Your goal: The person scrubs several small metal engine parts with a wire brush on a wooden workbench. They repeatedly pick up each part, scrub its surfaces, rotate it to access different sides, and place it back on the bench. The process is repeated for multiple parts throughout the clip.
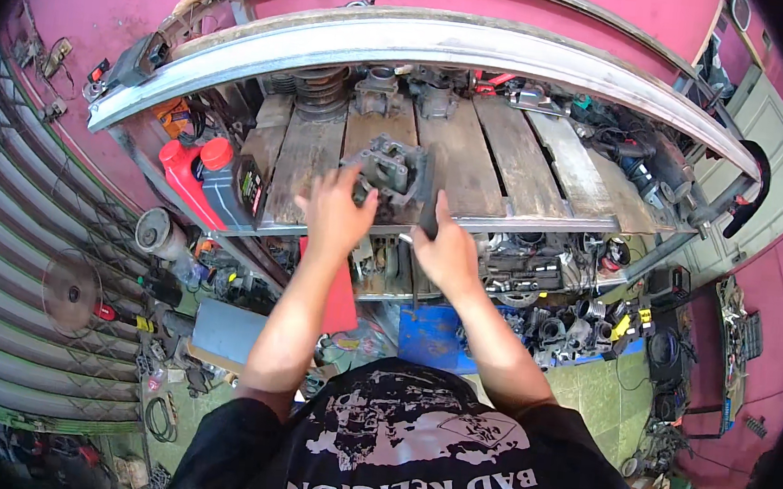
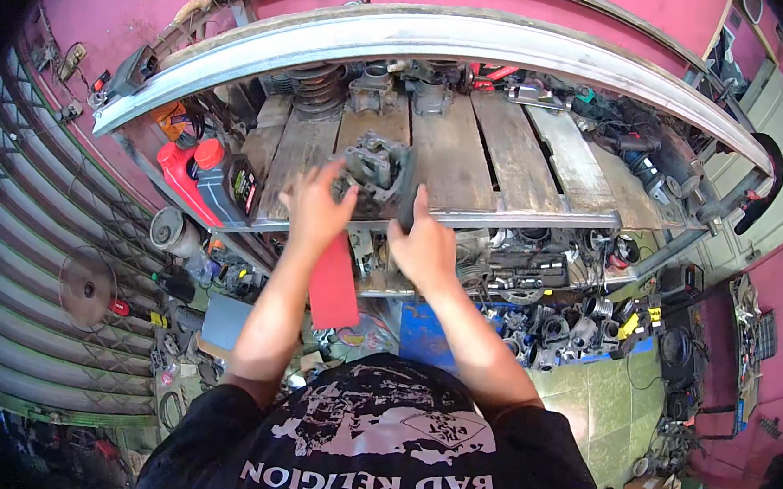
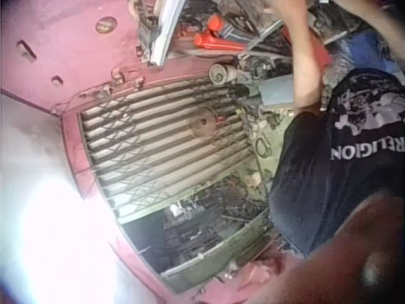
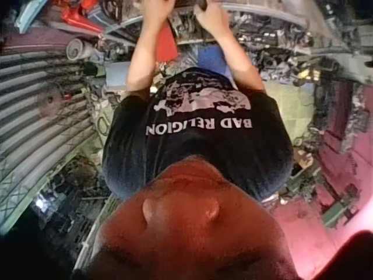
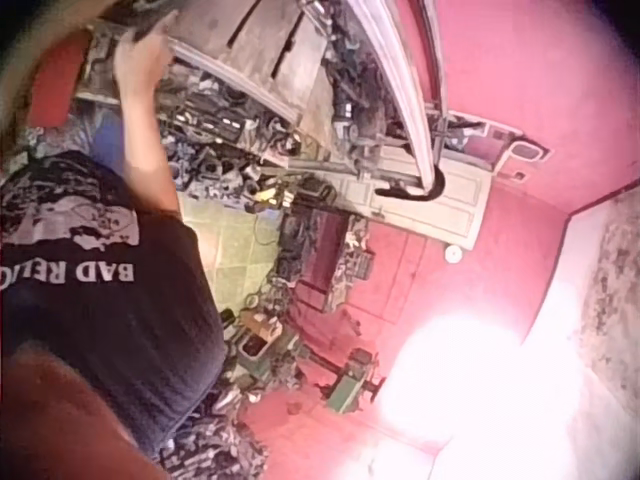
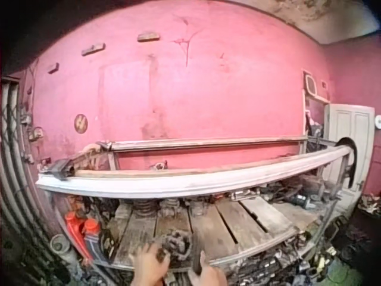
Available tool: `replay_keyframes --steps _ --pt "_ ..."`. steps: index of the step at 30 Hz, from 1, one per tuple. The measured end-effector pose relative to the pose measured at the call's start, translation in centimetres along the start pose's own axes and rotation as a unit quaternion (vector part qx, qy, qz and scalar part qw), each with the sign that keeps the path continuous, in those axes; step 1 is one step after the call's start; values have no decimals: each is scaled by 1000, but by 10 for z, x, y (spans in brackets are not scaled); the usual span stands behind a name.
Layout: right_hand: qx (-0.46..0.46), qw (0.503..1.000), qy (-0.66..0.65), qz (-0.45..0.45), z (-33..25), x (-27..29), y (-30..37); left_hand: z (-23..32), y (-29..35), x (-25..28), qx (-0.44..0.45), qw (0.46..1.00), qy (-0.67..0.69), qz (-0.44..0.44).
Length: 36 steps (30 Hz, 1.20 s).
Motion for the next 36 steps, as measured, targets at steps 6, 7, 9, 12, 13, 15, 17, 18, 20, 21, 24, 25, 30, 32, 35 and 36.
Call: replay_keyframes --steps 6,7,9,12,13,15,17,18,20,21,24,25,30,32,35,36 --pt "1 1000 -1 24 3 -14 0 -27 -25 -22 -67 994 -84 -36" --pt "5 1000 -7 25 0 -19 8 -28 -24 -25 -68 993 -89 -26" --pt "30 999 29 14 -16 -25 26 -31 -21 -30 -70 992 -102 -14" --pt "0 1000 1 12 -14 -16 11 -38 -20 -31 -69 993 -90 24" --pt "-4 1000 -7 24 -10 -11 -5 -40 -21 -32 -70 993 -86 30" --pt "-12 998 -29 61 8 -8 -41 -39 -24 -34 -75 994 -74 41" --pt "-2 997 -18 77 10 -6 -68 -35 -26 -34 -74 993 -82 39" --pt "-5 998 -3 63 5 -8 -66 -35 -27 -33 -73 993 -87 40" --pt "-10 999 26 33 -18 -11 -49 -34 -28 -32 -70 992 -97 39" --pt "-18 999 46 22 -29 -13 -36 -36 -26 -31 -69 992 -102 38" --pt "6 999 31 -4 -48 -16 5 -37 -26 -31 -59 994 -92 32" --pt "17 999 36 3 -48 -16 11 -37 -28 -30 -60 993 -92 33" --pt "-24 999 -26 32 -24 -16 -29 -32 -29 -31 -79 990 -109 28" --pt "-19 998 -25 56 -15 -17 -49 -24 -26 -32 -82 989 -117 35" --pt "-4 1000 -9 5 -23 -16 -39 -24 -25 -32 -71 988 -132 37" --pt "7 1000 -3 -12 -32 -15 -25 -25 -24 -33 -66 988 -136 34"
Point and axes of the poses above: each hand's wrist, its own y-axis away from the middle knuckle, its own x-axis out of the back of the hand, z = x × y, the point moved 9 cm from there along -y, towards the middle knuckle, and after that the axes turned 3 degrees about x, right-handed, at the moved point
